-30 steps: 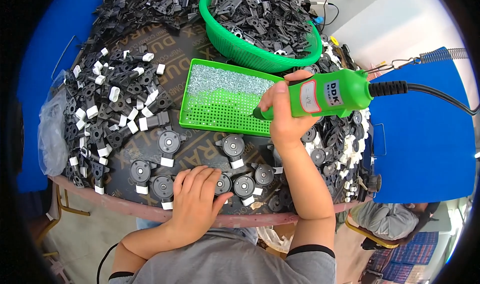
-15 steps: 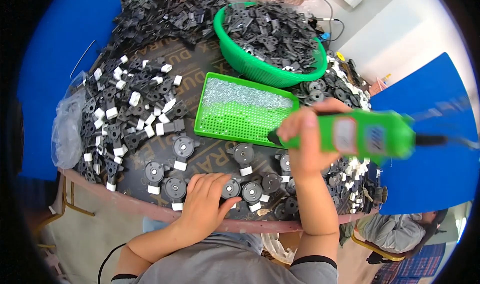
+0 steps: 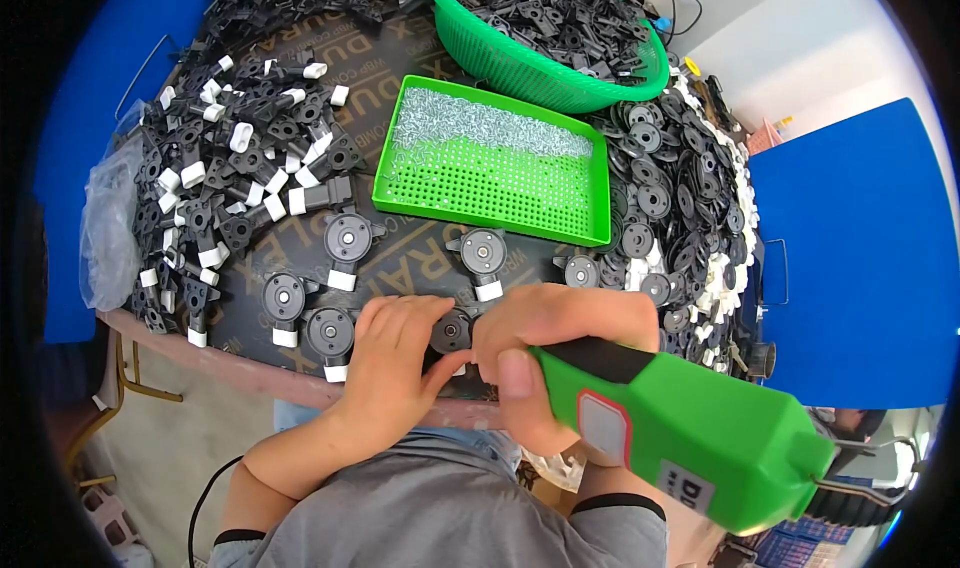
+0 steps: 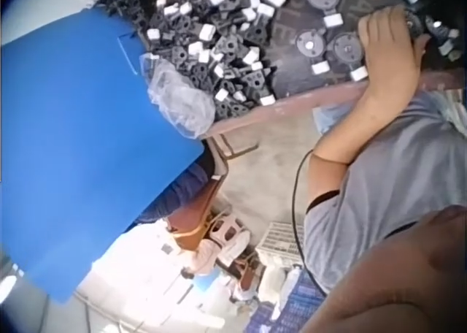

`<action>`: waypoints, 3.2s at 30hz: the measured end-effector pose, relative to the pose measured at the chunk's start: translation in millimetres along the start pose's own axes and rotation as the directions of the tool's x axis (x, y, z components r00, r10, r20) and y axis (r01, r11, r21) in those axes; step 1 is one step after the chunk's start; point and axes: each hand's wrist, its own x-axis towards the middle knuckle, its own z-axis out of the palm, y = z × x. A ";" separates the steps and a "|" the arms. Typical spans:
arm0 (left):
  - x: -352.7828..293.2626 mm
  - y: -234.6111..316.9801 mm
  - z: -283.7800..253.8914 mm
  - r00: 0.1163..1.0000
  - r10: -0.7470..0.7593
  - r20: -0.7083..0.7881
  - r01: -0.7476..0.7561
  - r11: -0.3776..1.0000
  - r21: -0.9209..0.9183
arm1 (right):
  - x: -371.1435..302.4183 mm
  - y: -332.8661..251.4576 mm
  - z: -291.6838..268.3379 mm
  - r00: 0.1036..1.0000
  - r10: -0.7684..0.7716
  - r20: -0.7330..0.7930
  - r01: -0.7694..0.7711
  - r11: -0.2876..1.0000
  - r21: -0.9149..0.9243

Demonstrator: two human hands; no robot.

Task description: Assembling small plastic and metal mechanical components using an electric screwdriver at an industrial workbench.

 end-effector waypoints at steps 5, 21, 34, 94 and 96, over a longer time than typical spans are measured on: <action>1.8 3.2 -0.6 1.000 0.008 0.017 -0.008 1.000 0.017 | 5.0 5.6 -4.8 0.991 -0.044 0.125 0.032 0.995 0.099; -2.0 0.0 0.4 0.997 -0.026 0.079 0.029 0.999 -0.037 | 76.6 41.4 -31.9 0.947 -0.095 -0.306 0.065 0.992 -0.107; -2.4 -2.5 -0.2 0.996 -0.043 0.084 0.050 0.995 -0.090 | 87.7 86.6 -46.0 0.955 -0.080 -0.286 0.044 0.991 -0.130; -2.3 -2.1 1.7 0.999 -0.027 0.040 0.030 0.998 -0.060 | 90.0 88.6 -42.6 0.965 -0.103 -0.240 0.075 0.989 -0.126; -2.3 -2.8 1.9 0.999 -0.025 0.043 0.028 0.998 -0.061 | 88.7 89.3 -45.1 0.966 -0.105 -0.236 0.073 0.988 -0.137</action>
